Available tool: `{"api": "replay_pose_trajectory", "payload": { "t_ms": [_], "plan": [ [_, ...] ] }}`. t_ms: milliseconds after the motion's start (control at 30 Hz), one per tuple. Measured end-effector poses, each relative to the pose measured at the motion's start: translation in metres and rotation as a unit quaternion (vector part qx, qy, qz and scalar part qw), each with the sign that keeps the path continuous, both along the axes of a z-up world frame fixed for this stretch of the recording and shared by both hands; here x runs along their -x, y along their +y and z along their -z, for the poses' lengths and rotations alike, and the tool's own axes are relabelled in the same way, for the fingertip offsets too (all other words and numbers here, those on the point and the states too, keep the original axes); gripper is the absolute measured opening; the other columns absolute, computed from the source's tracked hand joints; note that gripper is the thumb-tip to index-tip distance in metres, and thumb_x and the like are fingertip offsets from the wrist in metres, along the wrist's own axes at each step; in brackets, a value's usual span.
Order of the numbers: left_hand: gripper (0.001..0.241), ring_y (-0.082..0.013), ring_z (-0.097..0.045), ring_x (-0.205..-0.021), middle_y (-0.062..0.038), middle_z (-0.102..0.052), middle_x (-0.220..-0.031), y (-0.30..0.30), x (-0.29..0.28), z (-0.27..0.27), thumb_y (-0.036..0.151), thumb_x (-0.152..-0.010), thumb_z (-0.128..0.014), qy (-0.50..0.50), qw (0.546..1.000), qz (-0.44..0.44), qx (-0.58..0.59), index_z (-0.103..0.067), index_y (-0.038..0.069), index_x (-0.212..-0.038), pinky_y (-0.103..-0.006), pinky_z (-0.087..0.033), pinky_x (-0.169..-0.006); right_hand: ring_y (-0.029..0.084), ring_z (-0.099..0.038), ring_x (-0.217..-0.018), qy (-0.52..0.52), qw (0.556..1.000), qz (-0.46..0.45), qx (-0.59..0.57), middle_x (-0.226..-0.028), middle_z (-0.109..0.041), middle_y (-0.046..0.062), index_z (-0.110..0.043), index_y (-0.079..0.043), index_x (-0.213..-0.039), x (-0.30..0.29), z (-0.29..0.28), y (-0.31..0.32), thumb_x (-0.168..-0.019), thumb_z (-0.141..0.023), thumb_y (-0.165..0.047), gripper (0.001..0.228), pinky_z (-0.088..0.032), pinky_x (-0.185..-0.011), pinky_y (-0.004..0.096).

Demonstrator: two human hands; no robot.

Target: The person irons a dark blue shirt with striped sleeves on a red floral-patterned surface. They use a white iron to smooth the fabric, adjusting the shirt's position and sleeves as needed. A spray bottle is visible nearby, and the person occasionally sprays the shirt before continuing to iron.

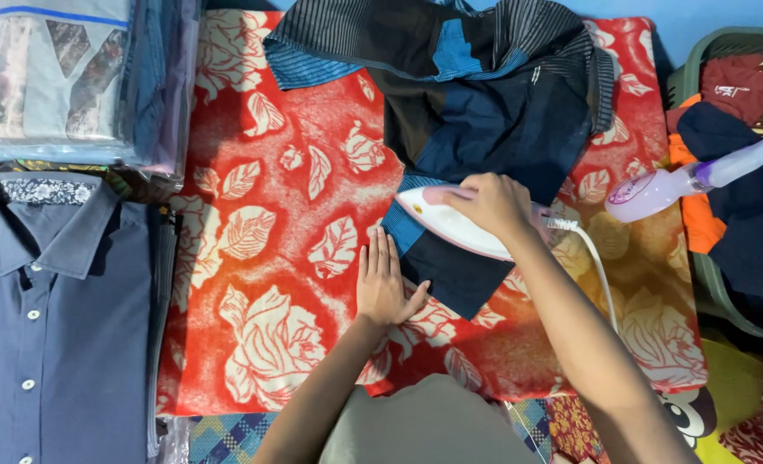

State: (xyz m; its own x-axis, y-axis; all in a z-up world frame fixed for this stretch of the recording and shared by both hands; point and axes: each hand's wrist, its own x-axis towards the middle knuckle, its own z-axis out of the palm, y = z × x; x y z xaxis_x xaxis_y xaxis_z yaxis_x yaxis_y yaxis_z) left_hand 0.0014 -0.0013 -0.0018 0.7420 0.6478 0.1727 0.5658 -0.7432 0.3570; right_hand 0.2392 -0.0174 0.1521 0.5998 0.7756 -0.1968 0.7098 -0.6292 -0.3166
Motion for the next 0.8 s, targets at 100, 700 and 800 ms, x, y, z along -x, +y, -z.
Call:
{"api": "replay_pose_trajectory", "payload": {
  "t_ms": [100, 700, 800],
  "plan": [
    [0.111, -0.0421, -0.018, -0.156, -0.032, -0.021, -0.165, 0.001, 0.000, 0.000, 0.071, -0.085, -0.054, -0.003, 1.000, 0.005, -0.007, -0.028, -0.011, -0.155, -0.0544, -0.016, -0.124, 0.038, -0.074, -0.091, -0.050, 0.998, 0.031, -0.001, -0.087, -0.078, 0.010, -0.079, -0.025, -0.100, 0.003, -0.007, 0.011, -0.087, -0.065, -0.066, 0.045, -0.056, -0.077, 0.047],
    [0.080, -0.0433, -0.043, -0.139, -0.027, -0.043, -0.145, 0.002, 0.001, 0.006, 0.057, -0.094, -0.049, -0.092, 0.994, -0.046, -0.033, -0.045, -0.004, -0.146, -0.0572, -0.029, -0.118, 0.032, -0.067, -0.119, 0.121, 0.991, -0.045, 0.025, -0.119, -0.076, 0.003, -0.078, -0.029, -0.117, 0.008, -0.020, -0.023, -0.079, -0.069, -0.061, 0.050, -0.053, -0.097, 0.044],
    [0.077, -0.0441, -0.042, -0.139, -0.028, -0.043, -0.144, 0.002, 0.001, 0.002, 0.053, -0.095, -0.051, -0.090, 0.994, -0.047, -0.033, -0.047, -0.007, -0.142, -0.0564, -0.028, -0.119, 0.022, -0.070, -0.109, 0.036, 0.999, -0.012, 0.029, -0.114, -0.075, -0.012, -0.072, -0.048, -0.121, 0.008, 0.001, -0.010, -0.086, -0.062, -0.069, 0.042, -0.057, -0.089, 0.039]
  ]
}}
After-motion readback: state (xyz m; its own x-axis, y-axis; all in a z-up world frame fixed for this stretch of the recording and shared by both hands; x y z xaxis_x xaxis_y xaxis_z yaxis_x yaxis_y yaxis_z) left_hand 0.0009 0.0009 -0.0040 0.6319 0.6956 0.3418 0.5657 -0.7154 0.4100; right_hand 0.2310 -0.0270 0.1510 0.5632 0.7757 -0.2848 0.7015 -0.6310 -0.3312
